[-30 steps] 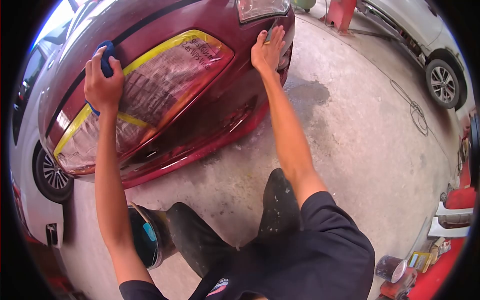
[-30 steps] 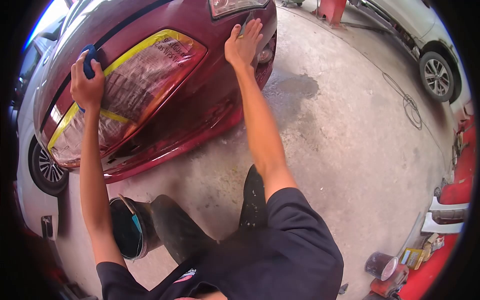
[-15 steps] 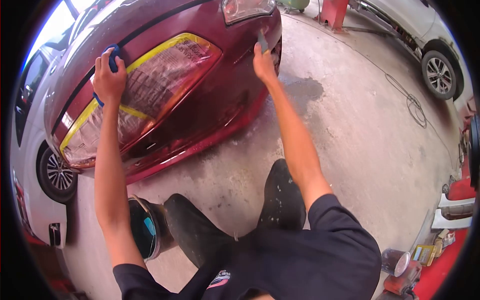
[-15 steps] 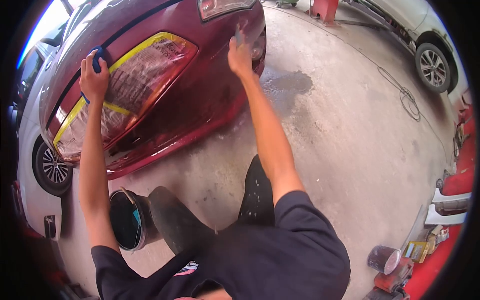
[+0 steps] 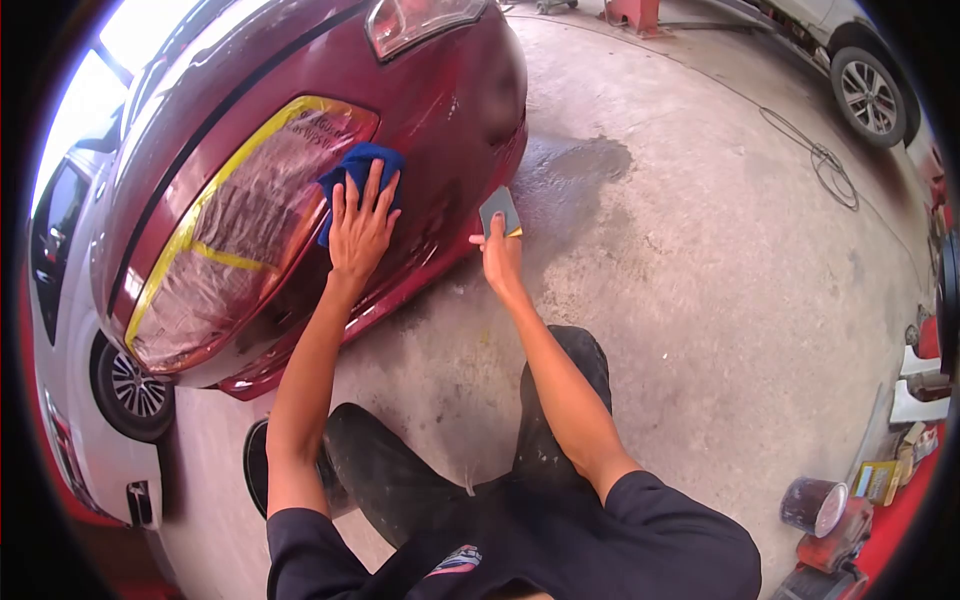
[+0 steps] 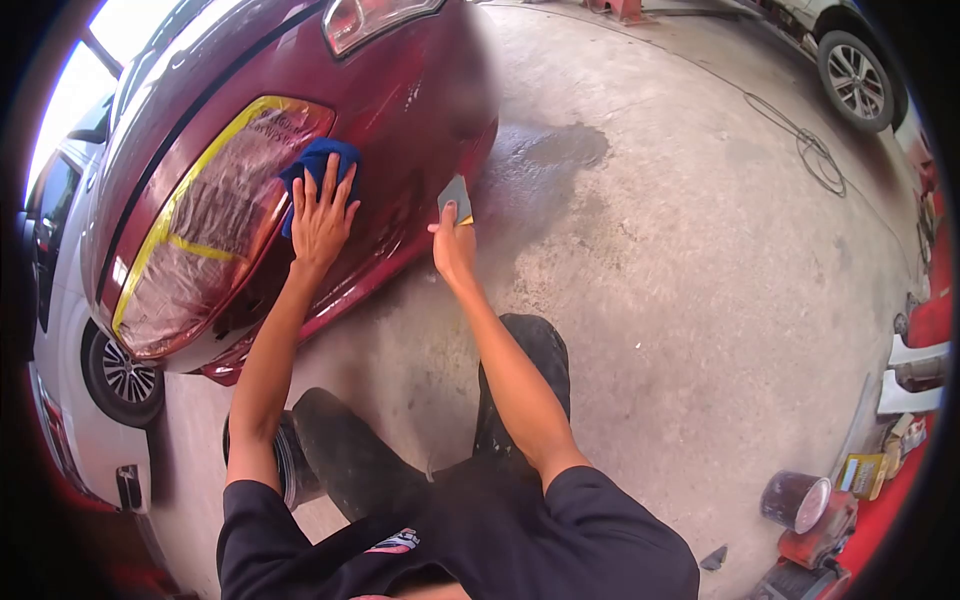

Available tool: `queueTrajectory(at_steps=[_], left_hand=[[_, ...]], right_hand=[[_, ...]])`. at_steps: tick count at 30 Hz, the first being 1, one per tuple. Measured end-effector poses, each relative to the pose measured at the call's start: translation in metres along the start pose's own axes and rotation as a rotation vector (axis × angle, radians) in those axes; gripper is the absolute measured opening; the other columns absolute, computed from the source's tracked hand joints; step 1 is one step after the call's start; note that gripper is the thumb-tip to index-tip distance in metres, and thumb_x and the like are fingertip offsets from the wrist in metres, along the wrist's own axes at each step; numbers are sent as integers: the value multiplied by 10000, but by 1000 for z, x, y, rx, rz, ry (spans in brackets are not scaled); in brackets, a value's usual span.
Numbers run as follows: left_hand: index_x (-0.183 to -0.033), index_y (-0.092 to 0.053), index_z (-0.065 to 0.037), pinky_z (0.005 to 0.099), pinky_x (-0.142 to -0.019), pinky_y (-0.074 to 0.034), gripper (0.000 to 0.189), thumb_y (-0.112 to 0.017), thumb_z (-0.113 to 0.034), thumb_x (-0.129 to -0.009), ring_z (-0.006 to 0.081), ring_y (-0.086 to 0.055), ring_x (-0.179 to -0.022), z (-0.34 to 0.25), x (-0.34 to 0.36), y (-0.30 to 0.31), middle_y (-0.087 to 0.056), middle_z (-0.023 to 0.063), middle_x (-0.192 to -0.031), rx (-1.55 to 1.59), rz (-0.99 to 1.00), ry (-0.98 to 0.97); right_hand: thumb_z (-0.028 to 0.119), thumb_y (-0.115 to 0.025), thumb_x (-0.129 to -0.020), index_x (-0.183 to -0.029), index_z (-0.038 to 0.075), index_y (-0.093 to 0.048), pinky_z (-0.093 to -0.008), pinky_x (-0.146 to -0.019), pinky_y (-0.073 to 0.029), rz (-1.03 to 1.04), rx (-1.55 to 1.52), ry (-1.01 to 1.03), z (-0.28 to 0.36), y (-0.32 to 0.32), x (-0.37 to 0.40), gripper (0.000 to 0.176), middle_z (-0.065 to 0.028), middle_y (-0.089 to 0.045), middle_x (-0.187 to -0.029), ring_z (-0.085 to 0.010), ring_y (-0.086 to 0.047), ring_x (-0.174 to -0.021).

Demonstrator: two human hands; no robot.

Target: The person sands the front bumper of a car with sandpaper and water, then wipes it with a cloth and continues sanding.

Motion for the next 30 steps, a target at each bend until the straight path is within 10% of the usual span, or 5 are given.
queueTrajectory(at_steps=[12,30], left_hand=[[-1522,-564,-283,543,-1289,-213,596,-695,-340,-944,369,-323,-1559,-34,-105,-10,-332,37,-1723,125,-27,-131],[-1506,-580,-331,599,-1282,-196,583,-690,-383,-936,385,-353,-1534,-54,-209,-48,-374,29,-1700,41,-77,-78]], right_hand=[[572,-325,-1118,-1325,-89,-586,-402,-896,-517,82,5,-169,7,-23,16,740,-191,-776,-904,-260,-734,-912],[525,-336,-1119,-1242,-71,-607,-381,-749,-504,89,59,-170,-5,-26,0,666,-178,-737,-862,-241,-749,-766]])
Point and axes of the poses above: each hand's wrist, its own x-axis away from the middle knuckle, its own y-axis out of the back of the hand, z = x × y, the point moved 3 cm from there along -x, towards the middle knuckle
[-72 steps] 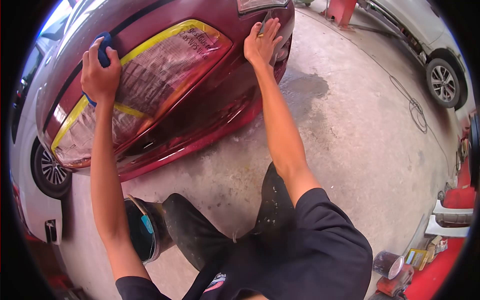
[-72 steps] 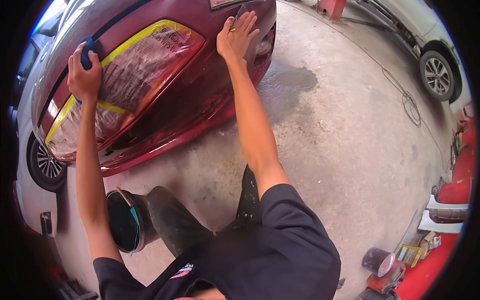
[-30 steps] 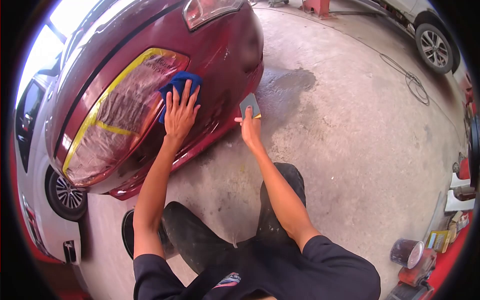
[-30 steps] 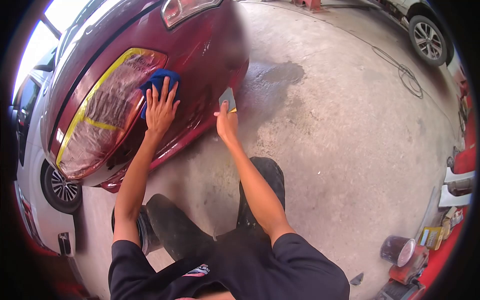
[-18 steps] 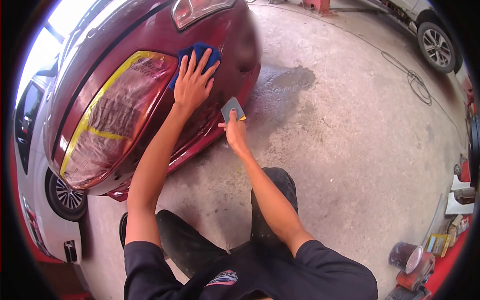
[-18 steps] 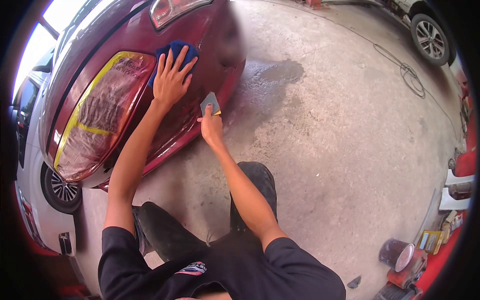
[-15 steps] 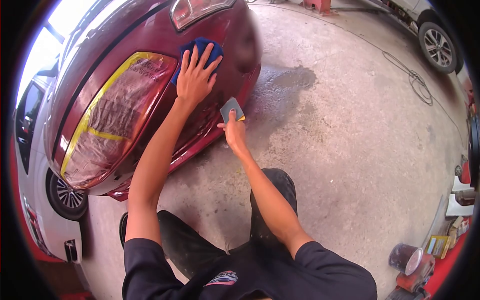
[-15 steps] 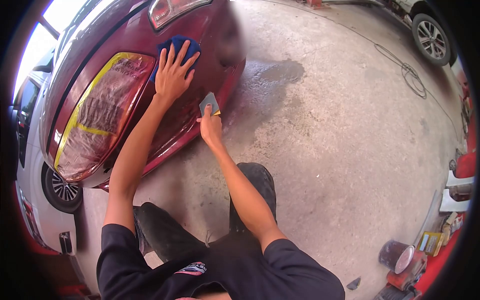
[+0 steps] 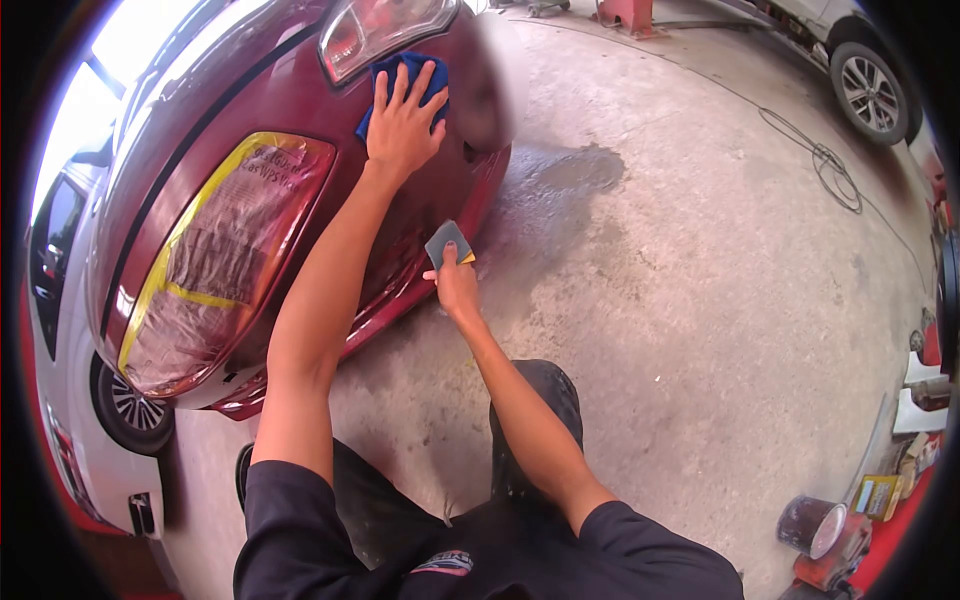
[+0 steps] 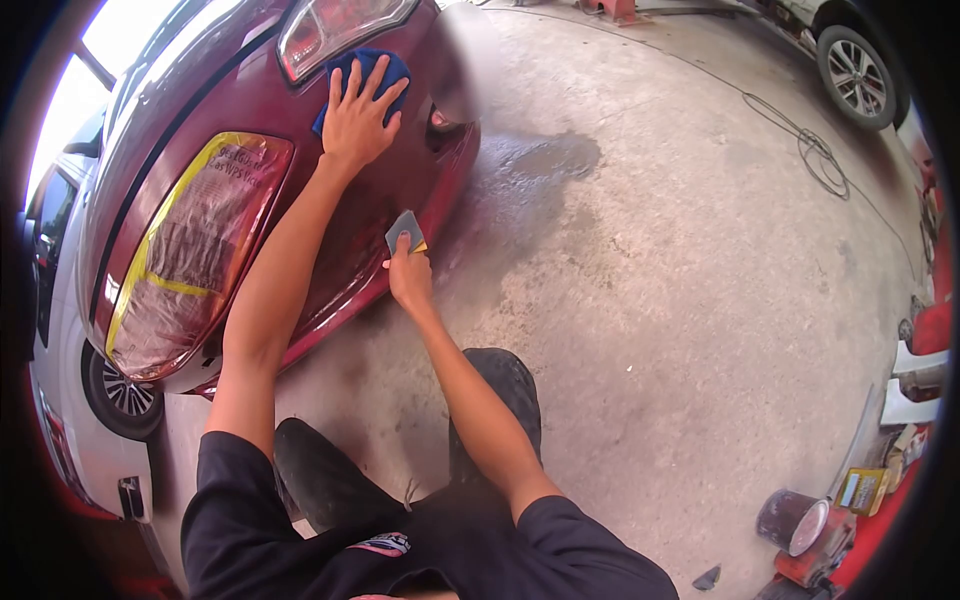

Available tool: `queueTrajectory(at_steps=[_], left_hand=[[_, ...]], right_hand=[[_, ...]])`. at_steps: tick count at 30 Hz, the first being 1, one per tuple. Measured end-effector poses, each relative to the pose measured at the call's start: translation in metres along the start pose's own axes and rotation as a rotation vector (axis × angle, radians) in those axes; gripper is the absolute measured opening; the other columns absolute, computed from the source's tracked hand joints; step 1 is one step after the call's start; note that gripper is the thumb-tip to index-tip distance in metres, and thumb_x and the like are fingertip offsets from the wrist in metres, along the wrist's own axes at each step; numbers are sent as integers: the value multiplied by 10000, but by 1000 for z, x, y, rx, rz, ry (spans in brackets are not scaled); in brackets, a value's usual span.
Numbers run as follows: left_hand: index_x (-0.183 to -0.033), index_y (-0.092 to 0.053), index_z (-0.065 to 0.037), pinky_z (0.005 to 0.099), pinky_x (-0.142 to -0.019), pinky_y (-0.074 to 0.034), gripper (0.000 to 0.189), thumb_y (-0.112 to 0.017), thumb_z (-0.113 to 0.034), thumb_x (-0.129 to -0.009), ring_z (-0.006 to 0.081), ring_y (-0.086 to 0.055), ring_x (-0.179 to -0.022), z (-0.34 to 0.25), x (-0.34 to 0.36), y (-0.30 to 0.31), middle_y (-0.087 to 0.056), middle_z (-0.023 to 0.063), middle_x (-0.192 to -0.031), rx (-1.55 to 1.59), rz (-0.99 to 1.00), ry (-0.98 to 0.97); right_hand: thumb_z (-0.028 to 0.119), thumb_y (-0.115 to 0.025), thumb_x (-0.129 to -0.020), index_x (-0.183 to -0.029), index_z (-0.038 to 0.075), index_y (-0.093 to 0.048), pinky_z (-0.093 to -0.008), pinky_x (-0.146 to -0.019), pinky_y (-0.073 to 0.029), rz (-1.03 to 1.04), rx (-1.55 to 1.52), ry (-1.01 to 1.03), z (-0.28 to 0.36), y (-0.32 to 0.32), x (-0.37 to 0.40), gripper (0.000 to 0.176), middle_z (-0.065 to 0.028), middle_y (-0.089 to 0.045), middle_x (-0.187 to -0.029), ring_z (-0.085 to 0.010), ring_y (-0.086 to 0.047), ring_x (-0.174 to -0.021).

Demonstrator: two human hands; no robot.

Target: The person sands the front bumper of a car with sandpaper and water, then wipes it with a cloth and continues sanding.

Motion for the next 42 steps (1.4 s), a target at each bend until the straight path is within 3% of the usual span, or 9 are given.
queueTrajectory(at_steps=[3,9,18,20,23,27,30,34,42], left_hand=[[-1460,-633,-305,600,-1289,-160,550,-697,-401,-922,374,-323,-1554,0,-13,-11,-385,52,-1695,15,-39,-5],[-1494,-595,-306,601,-1284,-185,558,-659,-399,-948,393,-344,-1541,-4,-36,-22,-386,45,-1697,-25,-14,-7],[-1433,-664,-276,581,-1281,-209,507,-672,-386,-939,408,-327,-1542,-11,-73,-40,-384,61,-1699,-57,67,-67],[-1412,-686,-276,559,-1288,-213,476,-664,-388,-949,404,-326,-1543,-12,-77,-43,-384,49,-1700,-80,89,-102],[-1389,-703,-260,533,-1300,-207,447,-651,-382,-963,380,-326,-1553,-10,-75,-44,-407,33,-1689,-86,174,-231],[-1374,-716,-236,499,-1314,-201,433,-651,-367,-966,338,-320,-1569,-10,-56,-44,-473,15,-1647,-47,262,-375],[-1357,-725,-228,492,-1320,-197,419,-662,-354,-962,321,-316,-1576,-12,-34,-30,-506,7,-1623,-44,293,-442],[-1340,-730,-219,496,-1326,-184,408,-674,-348,-957,320,-310,-1579,-10,3,-16,-510,1,-1618,-35,328,-513],[-1408,-681,-212,519,-1335,-129,469,-652,-401,-979,313,-247,-1604,-10,64,-4,-442,2,-1664,-70,427,-630]], right_hand=[[494,-339,-1127,-1249,-62,-619,-360,-727,-506,33,65,-35,0,-1,-3,635,-178,-768,-952,-223,-744,-746],[426,-348,-1144,-1268,-34,-651,-302,-654,-501,5,-182,140,7,-5,1,564,-113,-794,-1095,-162,-726,-718],[395,-368,-1143,-1252,-15,-663,-285,-622,-499,-36,-135,179,7,15,-10,517,-110,-797,-1063,-150,-714,-674],[503,-360,-1105,-1188,25,-732,-401,-813,-501,-50,-122,91,9,21,-8,612,-145,-793,-940,-279,-734,-845],[547,-368,-1089,-1135,42,-772,-445,-865,-508,-70,-158,64,24,26,2,648,-143,-783,-856,-300,-739,-892],[495,-366,-1120,-1194,22,-730,-383,-770,-514,-73,-243,109,44,31,21,602,-112,-779,-953,-203,-703,-805],[465,-301,-1154,-1320,9,-627,-308,-724,-509,-251,-505,346,61,32,32,584,-107,-774,-1154,-148,-690,-741],[482,-289,-1155,-1361,27,-587,-324,-753,-500,-346,-479,500,81,46,45,581,-107,-751,-1170,-153,-660,-736],[489,-333,-1143,-1355,31,-589,-334,-740,-502,-383,-519,445,75,48,40,566,-96,-735,-1116,-154,-661,-719]])
Point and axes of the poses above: each hand's wrist, its own x-axis away from the middle knuckle, its own y-axis out of the back of the hand, z = x × y, the point moved 3 cm from there along -x, towards the middle knuckle
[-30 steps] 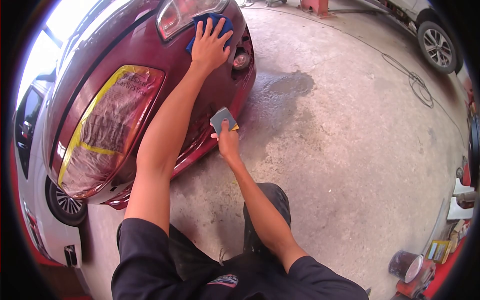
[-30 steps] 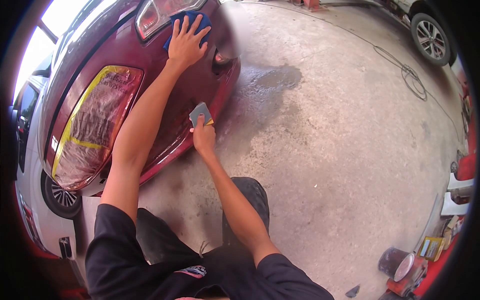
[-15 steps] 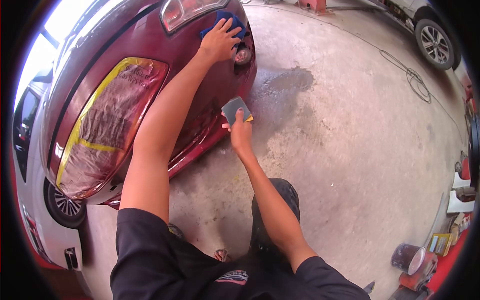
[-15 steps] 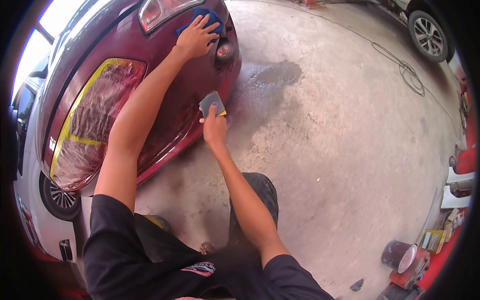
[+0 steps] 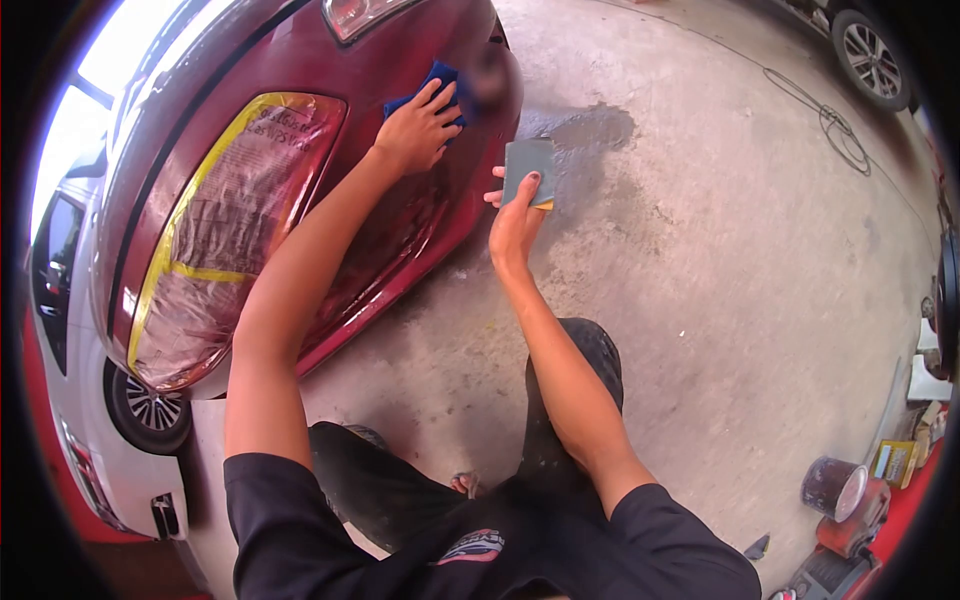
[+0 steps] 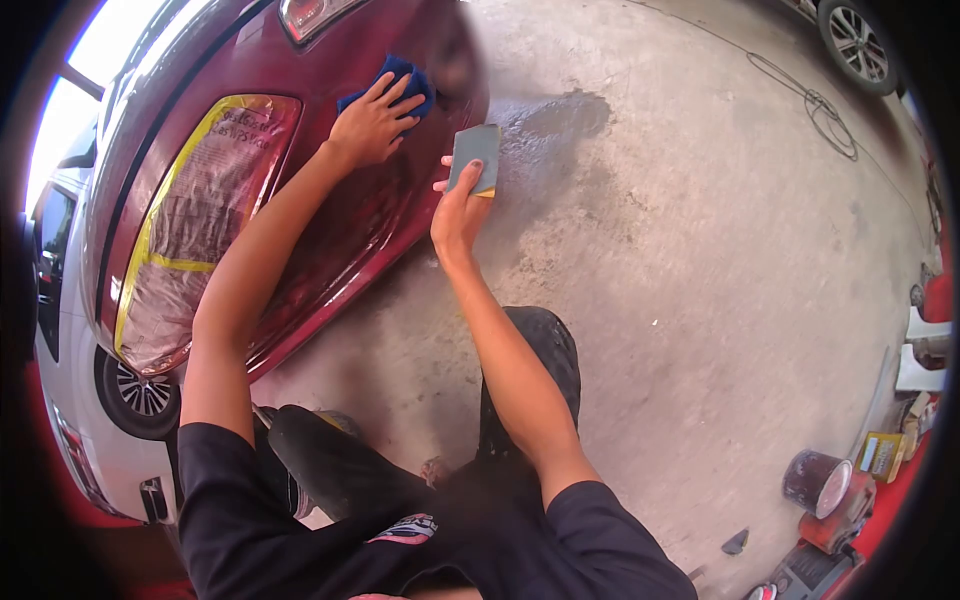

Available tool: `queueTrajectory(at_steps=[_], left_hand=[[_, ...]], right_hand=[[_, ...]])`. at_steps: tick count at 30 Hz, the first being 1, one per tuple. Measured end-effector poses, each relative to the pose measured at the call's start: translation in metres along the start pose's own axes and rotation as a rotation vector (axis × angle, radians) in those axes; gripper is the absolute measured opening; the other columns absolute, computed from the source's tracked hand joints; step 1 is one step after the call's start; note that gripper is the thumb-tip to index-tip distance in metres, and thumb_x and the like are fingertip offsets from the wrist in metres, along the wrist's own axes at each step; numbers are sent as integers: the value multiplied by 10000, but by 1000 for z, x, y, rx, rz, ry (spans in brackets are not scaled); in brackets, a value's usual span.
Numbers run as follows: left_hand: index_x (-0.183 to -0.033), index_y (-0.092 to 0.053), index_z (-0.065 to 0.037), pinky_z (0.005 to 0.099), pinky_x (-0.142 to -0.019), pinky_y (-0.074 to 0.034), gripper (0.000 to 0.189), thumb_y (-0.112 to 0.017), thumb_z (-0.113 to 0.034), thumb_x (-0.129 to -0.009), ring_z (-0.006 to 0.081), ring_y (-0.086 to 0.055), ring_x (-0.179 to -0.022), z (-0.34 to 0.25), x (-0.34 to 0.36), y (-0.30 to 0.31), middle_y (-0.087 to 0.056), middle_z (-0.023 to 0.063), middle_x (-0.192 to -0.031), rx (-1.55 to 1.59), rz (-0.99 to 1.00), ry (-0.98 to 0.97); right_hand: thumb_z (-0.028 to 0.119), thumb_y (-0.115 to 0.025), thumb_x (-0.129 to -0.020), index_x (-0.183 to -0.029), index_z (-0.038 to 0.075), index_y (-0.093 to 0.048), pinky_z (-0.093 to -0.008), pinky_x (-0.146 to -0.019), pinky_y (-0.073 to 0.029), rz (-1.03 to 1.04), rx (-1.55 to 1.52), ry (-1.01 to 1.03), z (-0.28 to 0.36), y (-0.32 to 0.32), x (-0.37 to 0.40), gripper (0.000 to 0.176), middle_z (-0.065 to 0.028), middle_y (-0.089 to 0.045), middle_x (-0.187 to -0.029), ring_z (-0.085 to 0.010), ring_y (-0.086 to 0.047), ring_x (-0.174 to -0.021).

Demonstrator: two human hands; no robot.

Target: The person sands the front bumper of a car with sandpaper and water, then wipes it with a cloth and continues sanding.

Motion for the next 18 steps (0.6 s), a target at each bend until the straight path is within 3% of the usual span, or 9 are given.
queueTrajectory(at_steps=[7,18], left_hand=[[-1455,-638,-210,521,-1340,-93,509,-630,-415,-989,308,-184,-1626,-30,45,-17,-348,8,-1718,-38,-17,7],[-1415,-630,-200,491,-1338,-112,482,-646,-355,-959,260,-206,-1627,-69,198,-50,-288,1,-1747,19,-68,22]], right_hand=[[460,-361,-1140,-1297,21,-613,-343,-720,-514,-24,38,-100,-6,1,-4,530,-87,-721,-1042,-163,-662,-691],[383,-435,-1121,-1211,-17,-632,-339,-676,-518,-2,124,-136,-6,-3,-2,454,-102,-713,-998,-169,-653,-652]])
Point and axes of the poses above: each hand's wrist, its own x-axis away from the middle knuckle, its own y-axis out of the back of the hand, z = x × y, the point moved 3 cm from there along -x, towards the middle knuckle
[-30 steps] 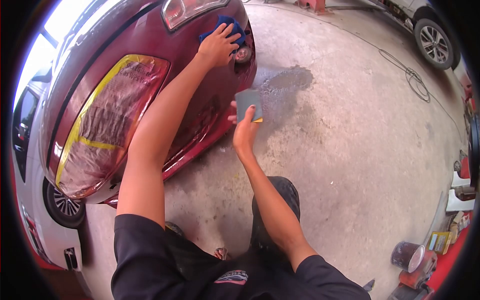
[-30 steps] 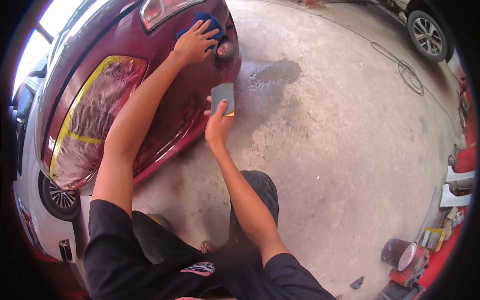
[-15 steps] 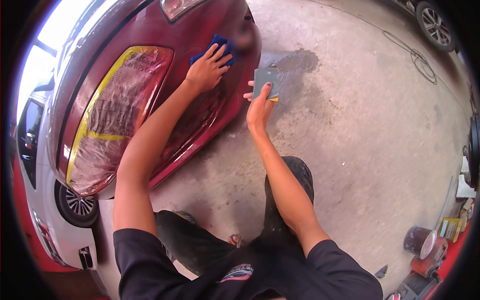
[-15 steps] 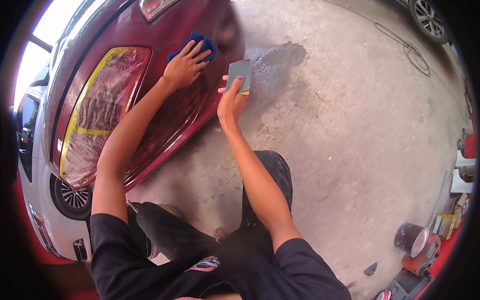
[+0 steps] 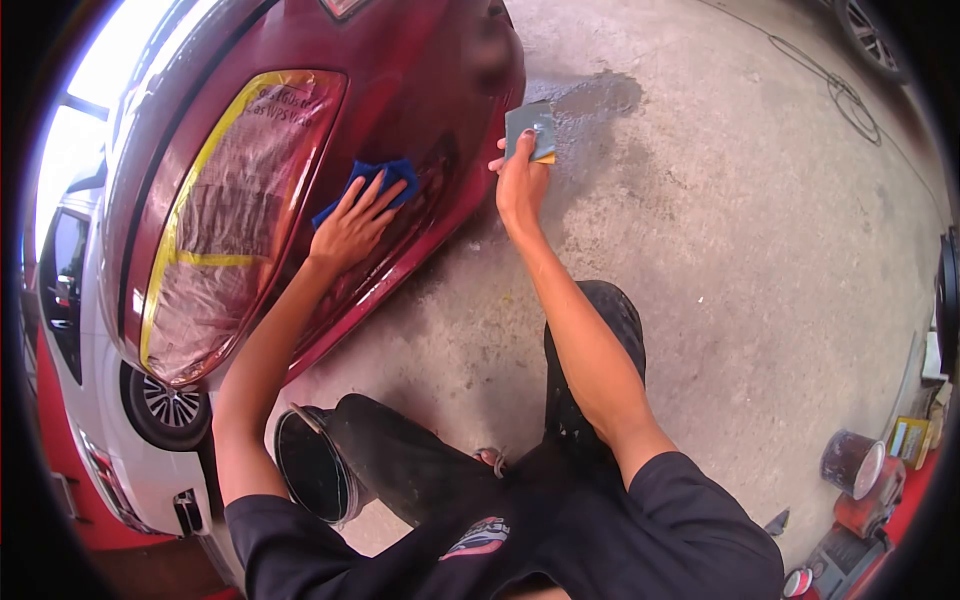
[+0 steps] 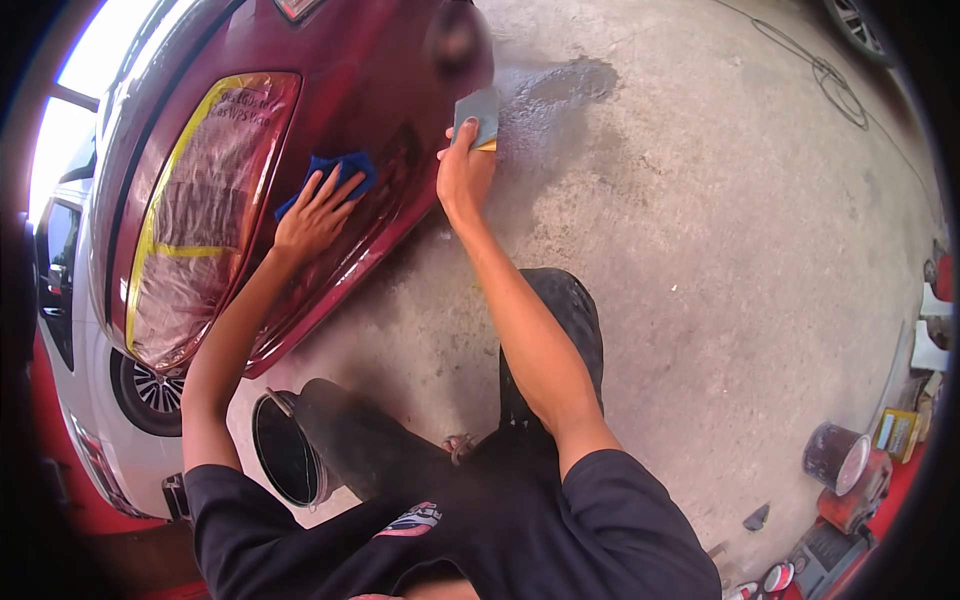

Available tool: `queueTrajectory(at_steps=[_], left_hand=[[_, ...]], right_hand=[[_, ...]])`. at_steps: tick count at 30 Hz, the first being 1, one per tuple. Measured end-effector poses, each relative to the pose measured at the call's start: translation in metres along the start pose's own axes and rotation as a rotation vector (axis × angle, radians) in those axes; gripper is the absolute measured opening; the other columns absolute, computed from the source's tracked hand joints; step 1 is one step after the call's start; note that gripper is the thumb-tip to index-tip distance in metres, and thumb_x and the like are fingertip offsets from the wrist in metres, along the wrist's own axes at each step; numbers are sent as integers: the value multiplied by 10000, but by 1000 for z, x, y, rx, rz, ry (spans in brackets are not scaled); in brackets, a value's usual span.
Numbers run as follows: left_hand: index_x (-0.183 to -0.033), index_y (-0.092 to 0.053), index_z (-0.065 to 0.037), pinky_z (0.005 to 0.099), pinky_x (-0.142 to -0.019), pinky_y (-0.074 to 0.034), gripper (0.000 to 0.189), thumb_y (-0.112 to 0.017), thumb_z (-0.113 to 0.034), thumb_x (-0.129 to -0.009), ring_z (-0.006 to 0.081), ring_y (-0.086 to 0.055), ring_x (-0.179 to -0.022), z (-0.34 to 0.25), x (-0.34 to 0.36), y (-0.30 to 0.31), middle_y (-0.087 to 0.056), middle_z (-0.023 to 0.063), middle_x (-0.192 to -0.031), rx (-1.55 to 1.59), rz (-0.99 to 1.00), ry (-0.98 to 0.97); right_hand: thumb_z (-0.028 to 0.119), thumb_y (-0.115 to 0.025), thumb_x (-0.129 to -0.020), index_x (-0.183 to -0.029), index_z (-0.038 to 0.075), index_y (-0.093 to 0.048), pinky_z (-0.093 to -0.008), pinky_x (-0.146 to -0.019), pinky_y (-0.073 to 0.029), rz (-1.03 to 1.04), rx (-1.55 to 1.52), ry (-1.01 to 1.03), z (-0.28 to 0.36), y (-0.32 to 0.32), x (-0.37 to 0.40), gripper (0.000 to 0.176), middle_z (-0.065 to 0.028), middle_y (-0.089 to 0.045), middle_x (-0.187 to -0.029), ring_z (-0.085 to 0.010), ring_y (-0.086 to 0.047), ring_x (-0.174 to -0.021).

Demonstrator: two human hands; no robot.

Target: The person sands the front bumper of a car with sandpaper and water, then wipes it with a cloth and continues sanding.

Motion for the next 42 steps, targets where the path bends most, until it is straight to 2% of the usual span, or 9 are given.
queueTrajectory(at_steps=[6,11,14,20,21,25,29,37,42], left_hand=[[-1351,-684,-219,477,-1308,-230,482,-708,-245,-870,274,-375,-1555,9,54,13,-383,-39,-1708,59,-72,102],[-1086,-746,-169,472,-907,-550,280,-730,-67,-826,308,-665,-1073,79,68,78,-676,63,-1373,36,-381,308],[-1024,-742,-134,424,-739,-549,220,-696,4,-859,289,-675,-838,166,64,166,-737,58,-1124,-242,-724,298],[-1318,-712,-144,463,-1069,-487,353,-572,-144,-995,375,-669,-1194,367,144,120,-715,156,-1286,-46,-145,987],[-1326,-705,-144,479,-1109,-466,360,-512,-229,-1034,393,-631,-1279,391,170,77,-693,177,-1330,65,-303,903],[-1353,-703,-178,467,-1081,-488,382,-513,-250,-1030,370,-635,-1287,355,159,81,-692,165,-1352,-66,-428,1059],[-1362,-706,-193,451,-1064,-499,388,-515,-263,-1032,347,-652,-1269,352,161,80,-702,139,-1355,-7,-447,1080],[-1356,-719,-201,430,-1083,-491,381,-516,-277,-1043,310,-660,-1262,360,165,78,-710,81,-1370,-43,-420,1089],[-1373,-706,-223,446,-1056,-503,383,-531,-306,-1044,337,-661,-1243,360,171,75,-704,102,-1352,-96,-419,1072]], right_hand=[[323,-477,-1096,-1294,-1,-585,-450,-826,-534,75,262,59,-24,-5,-10,394,-169,-688,-1112,-321,-698,-875],[223,-465,-1084,-1496,61,-481,-545,-949,-518,150,429,64,-18,-13,4,442,-211,-519,-1400,-456,-646,-1161],[161,-470,-1076,-1526,64,-464,-541,-957,-521,179,442,117,-35,-22,2,460,-185,-471,-1459,-454,-645,-1160],[58,-464,-1073,-1448,17,-533,-447,-1028,-495,86,359,348,-51,-52,20,384,-141,-600,-1362,-315,-668,-1136],[46,-468,-1067,-1446,17,-540,-446,-1047,-484,39,363,426,-50,-59,22,387,-148,-600,-1378,-325,-649,-1177],[22,-472,-1046,-1503,-15,-510,-462,-1212,-365,-66,254,594,-40,-106,21,460,-191,-545,-1521,-383,-485,-1437],[90,-490,-1043,-1681,-42,-96,-608,-1300,-44,188,297,597,-65,-170,108,762,-276,-83,-1755,-454,-54,-1631],[231,-348,-1131,-1630,-142,-83,-600,-1308,-90,66,420,356,-44,-154,-62,677,-336,-47,-1728,-477,-78,-1615],[359,-354,-1133,-1664,-74,16,-604,-1301,-76,193,415,510,-82,-156,48,779,-285,33,-1753,-481,-28,-1621]])
Point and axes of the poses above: each hand's wrist, its own x-axis away from the middle knuckle, its own y-axis out of the back of the hand, z = x × y, the point moved 3 cm from there along -x, towards the middle knuckle
